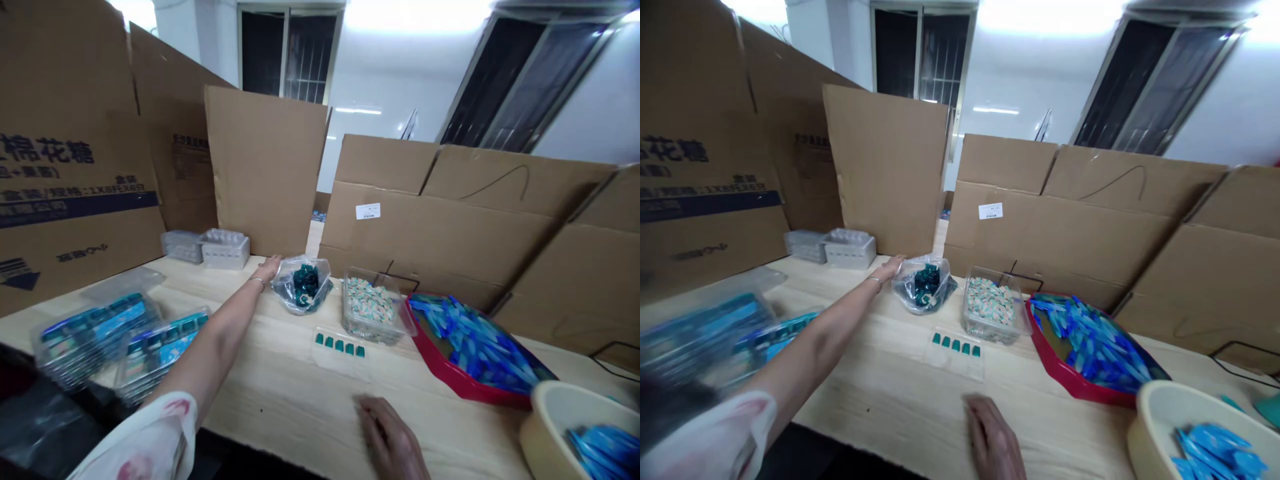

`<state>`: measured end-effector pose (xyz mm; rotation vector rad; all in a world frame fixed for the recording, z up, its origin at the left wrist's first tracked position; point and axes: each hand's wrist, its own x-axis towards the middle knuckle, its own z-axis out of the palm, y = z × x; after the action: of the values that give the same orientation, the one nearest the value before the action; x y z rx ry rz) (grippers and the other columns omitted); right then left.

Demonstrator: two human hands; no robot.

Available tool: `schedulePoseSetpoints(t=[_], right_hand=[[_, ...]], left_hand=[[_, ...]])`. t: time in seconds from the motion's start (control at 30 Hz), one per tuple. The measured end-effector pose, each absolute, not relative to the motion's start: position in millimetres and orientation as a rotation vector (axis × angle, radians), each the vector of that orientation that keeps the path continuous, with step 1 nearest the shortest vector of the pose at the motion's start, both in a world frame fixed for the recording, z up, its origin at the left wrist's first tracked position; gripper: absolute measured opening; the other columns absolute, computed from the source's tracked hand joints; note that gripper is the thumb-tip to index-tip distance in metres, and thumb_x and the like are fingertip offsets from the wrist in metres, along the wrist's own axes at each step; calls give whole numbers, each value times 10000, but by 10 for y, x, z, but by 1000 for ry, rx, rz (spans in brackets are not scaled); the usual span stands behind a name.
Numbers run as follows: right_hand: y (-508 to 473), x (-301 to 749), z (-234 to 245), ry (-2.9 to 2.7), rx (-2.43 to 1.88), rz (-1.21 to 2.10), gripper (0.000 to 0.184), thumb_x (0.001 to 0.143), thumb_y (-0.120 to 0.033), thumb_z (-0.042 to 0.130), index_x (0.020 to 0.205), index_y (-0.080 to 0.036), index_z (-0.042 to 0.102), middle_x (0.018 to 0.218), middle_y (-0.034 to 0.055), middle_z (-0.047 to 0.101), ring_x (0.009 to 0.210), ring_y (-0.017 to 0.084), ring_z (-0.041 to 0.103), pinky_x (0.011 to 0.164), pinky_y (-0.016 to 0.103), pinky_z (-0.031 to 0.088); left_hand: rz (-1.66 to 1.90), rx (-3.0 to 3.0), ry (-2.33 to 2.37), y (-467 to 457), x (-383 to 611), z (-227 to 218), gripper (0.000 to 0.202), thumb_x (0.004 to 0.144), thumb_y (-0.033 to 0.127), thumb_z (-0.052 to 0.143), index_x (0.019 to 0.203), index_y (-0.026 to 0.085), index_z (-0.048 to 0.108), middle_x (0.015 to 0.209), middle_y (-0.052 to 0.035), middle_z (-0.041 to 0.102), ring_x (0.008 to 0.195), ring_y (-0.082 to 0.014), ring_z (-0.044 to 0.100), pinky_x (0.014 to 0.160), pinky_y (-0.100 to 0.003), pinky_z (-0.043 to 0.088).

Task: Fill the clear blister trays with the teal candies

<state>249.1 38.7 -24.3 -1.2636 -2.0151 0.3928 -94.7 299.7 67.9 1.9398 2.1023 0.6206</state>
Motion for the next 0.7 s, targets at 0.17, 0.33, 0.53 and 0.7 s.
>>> schedulePoseSetpoints(t=[0.17,0.33,0.53,0.7], right_hand=[[398,2499,-333,-2000,-1189,361,202,874,-293,475,968,-261,651,924,71,682,849,203,673,737,262,567],[433,2421,-218,-1922,-1192,466,228,887,-320,438,900,-271,660,887,71,673,830,208,663,720,289,566],[633,2346,65,-1580,-1227,767,348,826,-422,544,1095,-203,581,914,95,652,645,183,631,544,293,553],[832,2173,539,-1154,-1015,970,743,785,-481,580,1396,-234,235,1284,140,495,907,210,627,653,327,570]], left_hand=[[468,2066,2114,3165,-906,543,331,860,335,536,1131,146,551,1146,-93,563,1010,-214,560,856,-436,470],[462,2213,2197,3161,-963,792,268,909,252,421,1108,123,546,1126,-139,564,1030,-221,530,878,-400,426],[601,2715,1976,2606,-981,1377,325,910,195,289,1122,138,529,1139,-170,539,1155,-258,396,936,-381,359],[872,2854,1234,1654,-560,1338,318,883,180,349,1105,175,577,1069,-141,575,1171,-271,414,994,-442,322]])
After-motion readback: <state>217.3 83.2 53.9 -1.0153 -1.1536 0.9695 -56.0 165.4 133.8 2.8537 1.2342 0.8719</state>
